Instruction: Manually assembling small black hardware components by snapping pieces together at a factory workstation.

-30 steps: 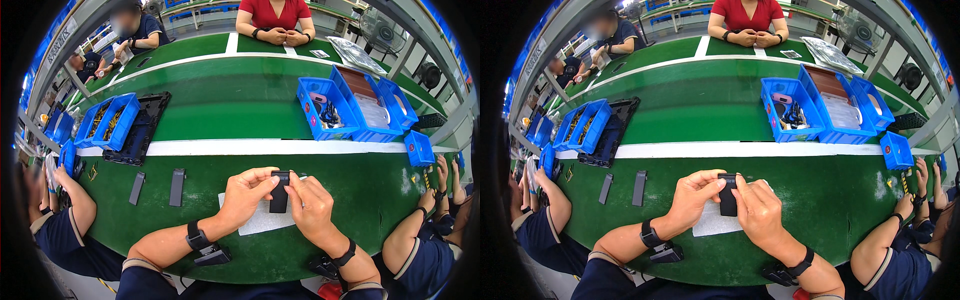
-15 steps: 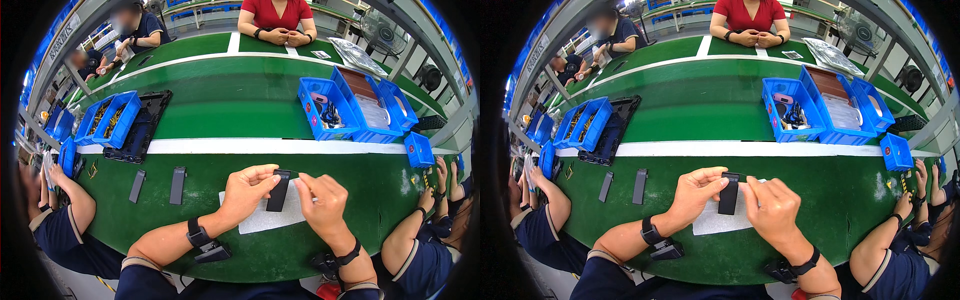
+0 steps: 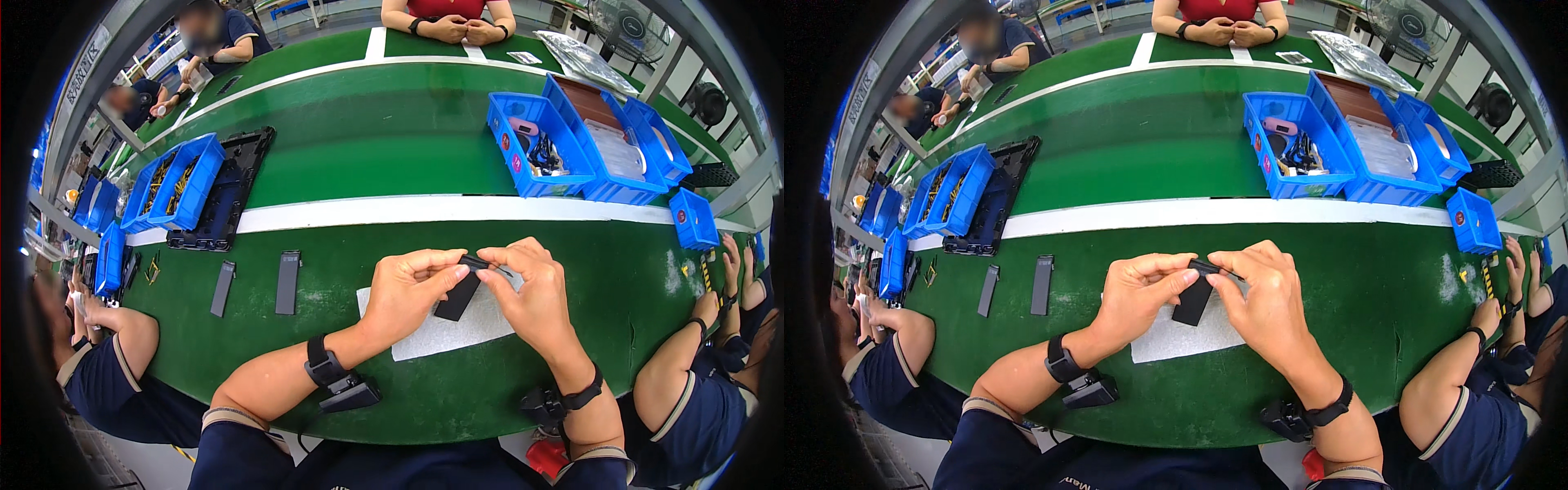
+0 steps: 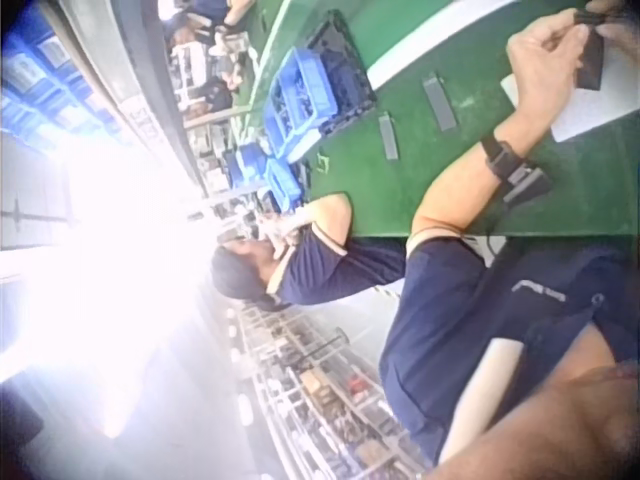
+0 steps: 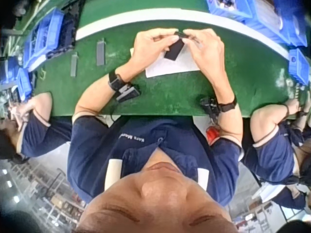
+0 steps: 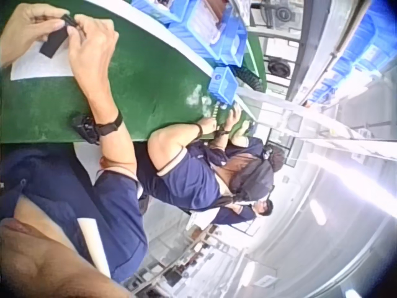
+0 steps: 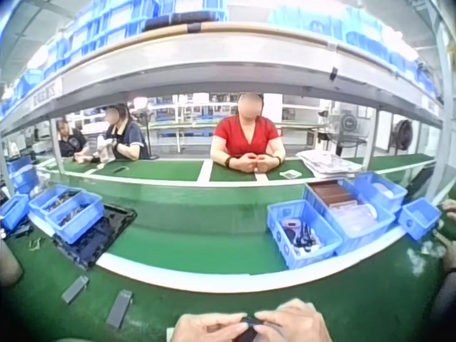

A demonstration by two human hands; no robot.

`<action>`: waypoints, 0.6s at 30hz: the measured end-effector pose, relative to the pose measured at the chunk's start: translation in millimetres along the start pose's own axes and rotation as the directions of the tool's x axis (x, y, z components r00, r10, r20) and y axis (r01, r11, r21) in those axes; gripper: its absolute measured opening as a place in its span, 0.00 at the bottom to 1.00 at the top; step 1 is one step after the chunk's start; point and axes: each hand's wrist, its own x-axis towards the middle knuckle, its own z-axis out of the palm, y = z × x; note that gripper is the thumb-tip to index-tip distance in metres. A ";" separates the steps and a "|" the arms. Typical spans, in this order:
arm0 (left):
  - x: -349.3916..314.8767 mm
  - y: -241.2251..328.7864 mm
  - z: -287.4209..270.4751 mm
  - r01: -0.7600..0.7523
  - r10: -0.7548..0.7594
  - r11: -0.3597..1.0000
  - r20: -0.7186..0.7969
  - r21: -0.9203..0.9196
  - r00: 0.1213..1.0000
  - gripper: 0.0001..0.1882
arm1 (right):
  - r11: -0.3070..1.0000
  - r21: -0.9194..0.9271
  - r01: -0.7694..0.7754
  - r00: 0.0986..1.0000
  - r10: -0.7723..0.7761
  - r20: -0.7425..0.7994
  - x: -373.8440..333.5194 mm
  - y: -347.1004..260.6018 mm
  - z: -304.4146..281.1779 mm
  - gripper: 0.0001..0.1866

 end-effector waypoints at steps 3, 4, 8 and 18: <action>1.2 0.7 0.4 -0.008 0.008 1.000 0.014 -0.006 1.000 0.11 | 1.000 0.009 0.001 1.000 0.000 -0.027 0.2 -0.7 1.1 0.09; 1.4 0.8 0.5 -0.013 0.013 1.000 0.025 -0.021 1.000 0.11 | 1.000 0.012 0.011 0.999 -0.011 -0.041 0.4 -0.3 1.3 0.09; -0.6 0.7 1.8 -0.017 0.018 0.999 0.033 -0.043 0.999 0.10 | 0.993 -0.052 0.102 0.992 -0.106 -0.072 -0.5 -0.9 -1.0 0.09; -5.8 3.9 6.6 -0.062 0.063 0.997 0.028 -0.041 0.998 0.11 | 0.935 -0.261 0.240 0.961 -0.266 -0.073 0.6 -12.8 -5.1 0.06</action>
